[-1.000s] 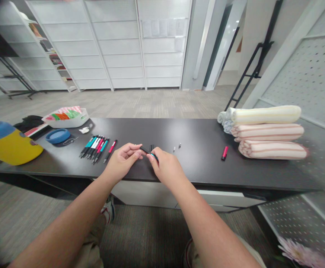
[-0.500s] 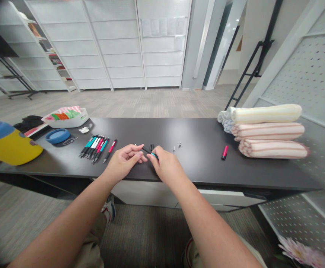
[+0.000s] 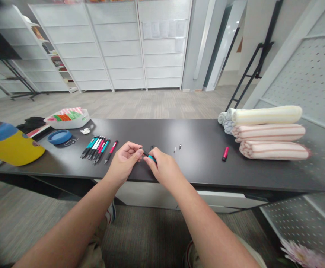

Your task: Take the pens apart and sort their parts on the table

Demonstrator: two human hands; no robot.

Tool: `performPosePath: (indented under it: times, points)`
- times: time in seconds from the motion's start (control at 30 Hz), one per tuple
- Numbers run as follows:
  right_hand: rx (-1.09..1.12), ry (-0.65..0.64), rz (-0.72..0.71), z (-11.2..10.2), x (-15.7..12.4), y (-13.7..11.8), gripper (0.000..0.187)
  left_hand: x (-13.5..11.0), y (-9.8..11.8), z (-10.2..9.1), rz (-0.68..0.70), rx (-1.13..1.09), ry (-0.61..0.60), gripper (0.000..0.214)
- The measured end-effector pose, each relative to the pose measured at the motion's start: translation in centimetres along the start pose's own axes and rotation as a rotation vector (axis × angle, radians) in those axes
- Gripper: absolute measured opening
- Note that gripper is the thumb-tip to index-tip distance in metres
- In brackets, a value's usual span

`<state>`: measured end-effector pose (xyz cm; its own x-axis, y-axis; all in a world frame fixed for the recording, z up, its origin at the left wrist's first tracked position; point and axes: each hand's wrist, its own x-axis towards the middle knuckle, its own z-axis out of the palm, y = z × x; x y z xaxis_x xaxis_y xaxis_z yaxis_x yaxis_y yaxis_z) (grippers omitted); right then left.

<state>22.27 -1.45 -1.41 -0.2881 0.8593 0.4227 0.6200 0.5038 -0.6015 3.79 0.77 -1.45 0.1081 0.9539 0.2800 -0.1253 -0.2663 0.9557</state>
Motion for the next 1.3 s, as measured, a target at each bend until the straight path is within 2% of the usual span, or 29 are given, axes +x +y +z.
performPosePath:
  times: [0.07,0.2,0.3,0.4,0.53,0.7,1.3]
  points:
    - [0.005,-0.016,-0.014,0.0,0.0,-0.2,0.016,0.2,0.6,0.5,-0.001,-0.036,0.027,0.030]
    - [0.021,-0.026,-0.022,-0.1,-0.1,-0.3,0.022,0.8,2.2,0.5,0.121,-0.071,0.141,0.028]
    - [-0.012,-0.011,-0.012,0.1,-0.3,-0.4,0.026,1.1,2.6,0.3,0.119,-0.128,0.102,0.027]
    - [-0.062,-0.011,0.001,0.5,-0.5,-0.6,0.027,1.0,2.1,0.6,0.018,-0.210,0.068,0.031]
    - [-0.101,-0.011,0.032,0.7,-0.5,-0.6,0.028,0.7,0.9,1.6,-0.057,-0.308,0.117,0.035]
    - [-0.081,-0.037,0.057,0.4,-0.5,-0.5,0.030,0.3,0.0,2.3,-0.063,-0.271,0.126,0.035]
    - [0.005,-0.044,0.011,0.0,-0.5,-0.1,0.032,-0.6,-0.2,2.9,-0.064,-0.221,0.064,0.039]
